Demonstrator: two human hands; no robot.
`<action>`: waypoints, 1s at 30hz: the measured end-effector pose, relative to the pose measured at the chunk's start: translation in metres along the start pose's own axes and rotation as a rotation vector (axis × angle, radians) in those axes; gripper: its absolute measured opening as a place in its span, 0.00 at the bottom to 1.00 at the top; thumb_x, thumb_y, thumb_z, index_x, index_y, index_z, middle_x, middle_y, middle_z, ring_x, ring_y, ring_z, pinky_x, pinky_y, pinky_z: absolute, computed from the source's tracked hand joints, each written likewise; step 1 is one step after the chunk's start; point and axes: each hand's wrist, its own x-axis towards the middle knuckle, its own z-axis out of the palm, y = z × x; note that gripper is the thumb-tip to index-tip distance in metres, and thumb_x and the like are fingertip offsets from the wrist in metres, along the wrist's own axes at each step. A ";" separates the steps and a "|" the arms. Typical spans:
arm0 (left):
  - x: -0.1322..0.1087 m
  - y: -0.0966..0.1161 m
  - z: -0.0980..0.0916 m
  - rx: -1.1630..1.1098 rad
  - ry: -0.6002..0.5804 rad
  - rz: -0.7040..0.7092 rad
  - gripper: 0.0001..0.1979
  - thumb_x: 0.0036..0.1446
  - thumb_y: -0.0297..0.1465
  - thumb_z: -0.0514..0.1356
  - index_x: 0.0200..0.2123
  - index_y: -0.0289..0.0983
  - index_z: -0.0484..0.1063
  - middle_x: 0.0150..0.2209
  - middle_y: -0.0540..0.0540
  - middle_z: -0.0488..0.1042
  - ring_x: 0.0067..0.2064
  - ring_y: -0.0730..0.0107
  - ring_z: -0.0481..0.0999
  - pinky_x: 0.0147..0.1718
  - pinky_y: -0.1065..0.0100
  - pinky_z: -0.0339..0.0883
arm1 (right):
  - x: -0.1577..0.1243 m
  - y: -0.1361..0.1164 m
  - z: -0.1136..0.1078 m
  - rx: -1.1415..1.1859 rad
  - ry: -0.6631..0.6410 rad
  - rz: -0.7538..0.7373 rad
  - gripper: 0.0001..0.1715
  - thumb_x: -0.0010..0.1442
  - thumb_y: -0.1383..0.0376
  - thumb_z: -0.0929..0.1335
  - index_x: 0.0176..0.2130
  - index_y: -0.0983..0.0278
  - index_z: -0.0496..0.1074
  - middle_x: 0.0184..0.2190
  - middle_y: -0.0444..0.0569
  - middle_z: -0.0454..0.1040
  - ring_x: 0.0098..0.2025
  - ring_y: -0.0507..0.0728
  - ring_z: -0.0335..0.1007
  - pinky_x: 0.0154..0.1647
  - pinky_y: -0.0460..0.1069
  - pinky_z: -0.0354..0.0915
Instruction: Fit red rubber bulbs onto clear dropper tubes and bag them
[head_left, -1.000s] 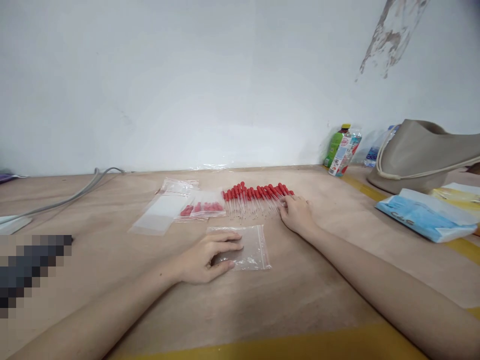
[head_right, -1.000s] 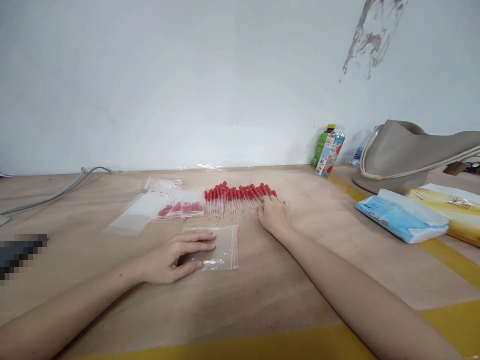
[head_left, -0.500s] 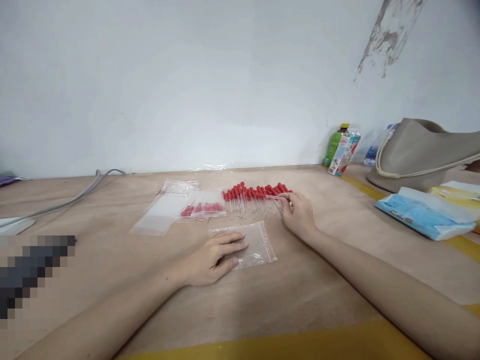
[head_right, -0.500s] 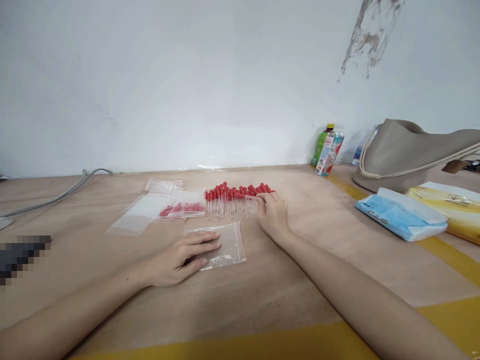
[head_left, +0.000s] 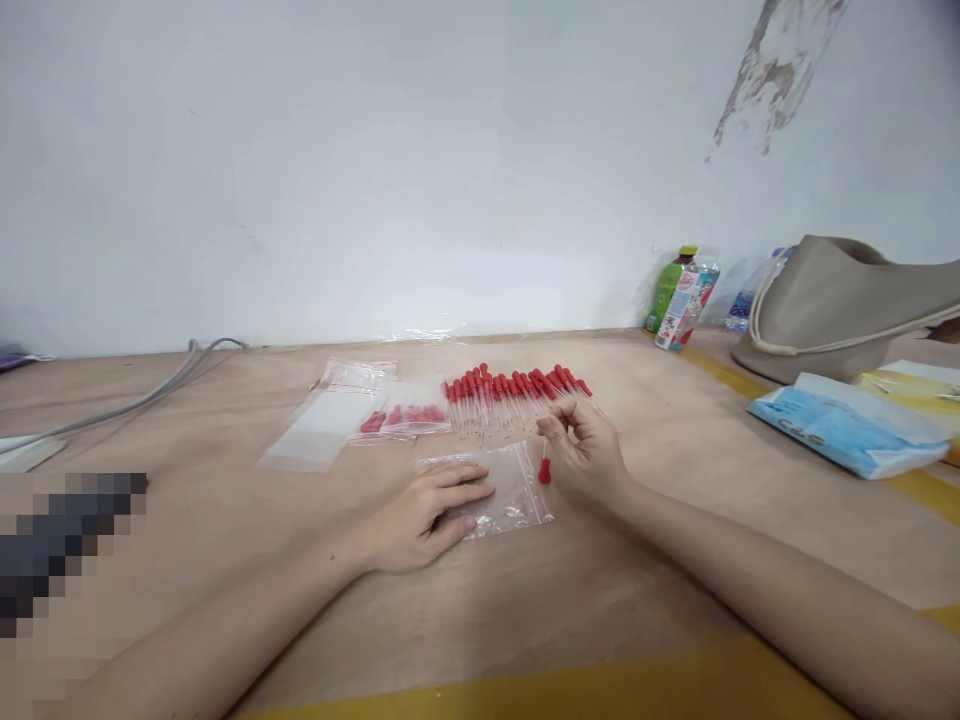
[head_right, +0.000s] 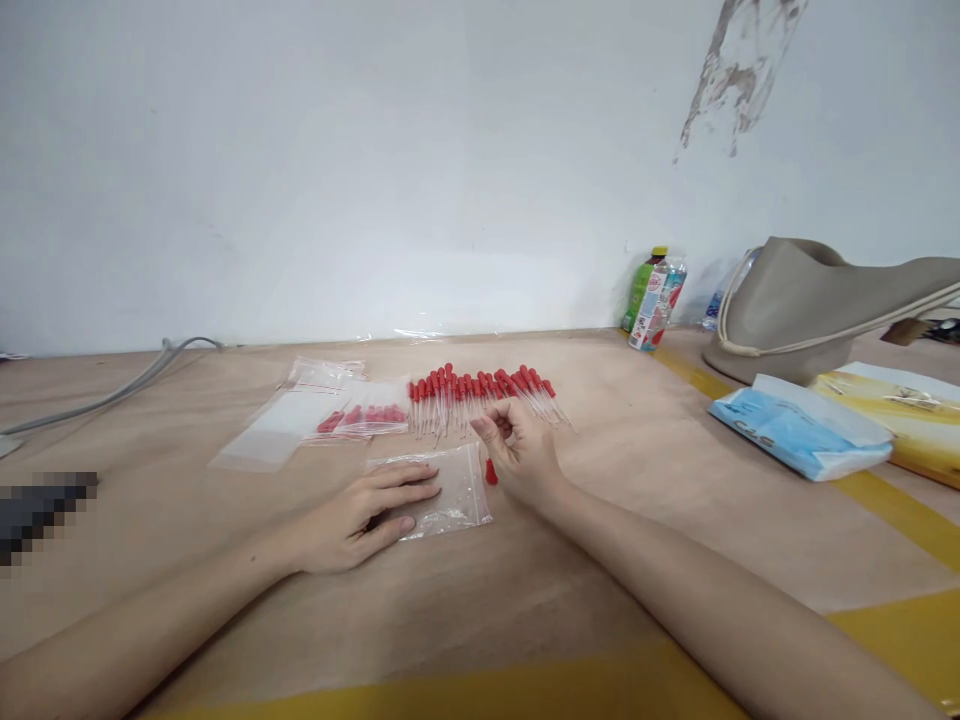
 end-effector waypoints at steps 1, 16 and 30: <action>0.000 0.000 0.000 -0.002 0.003 0.001 0.21 0.59 0.32 0.51 0.56 0.44 0.60 0.58 0.46 0.59 0.59 0.61 0.58 0.56 0.54 0.54 | -0.002 0.002 0.002 0.012 -0.031 0.015 0.14 0.59 0.54 0.60 0.29 0.61 0.61 0.23 0.45 0.65 0.25 0.51 0.60 0.27 0.47 0.59; -0.004 -0.003 0.002 0.046 0.142 -0.105 0.19 0.51 0.34 0.57 0.48 0.43 0.69 0.51 0.45 0.68 0.53 0.59 0.65 0.53 0.54 0.57 | 0.015 0.025 -0.025 -0.217 -0.466 -0.115 0.08 0.57 0.64 0.62 0.33 0.63 0.69 0.30 0.47 0.72 0.31 0.53 0.65 0.33 0.47 0.59; -0.003 -0.005 0.002 0.047 0.154 -0.074 0.19 0.51 0.33 0.57 0.48 0.42 0.70 0.51 0.44 0.68 0.52 0.59 0.65 0.52 0.54 0.58 | 0.020 0.035 -0.039 -0.300 -0.673 -0.122 0.07 0.55 0.64 0.65 0.31 0.63 0.72 0.29 0.46 0.71 0.31 0.51 0.65 0.32 0.45 0.58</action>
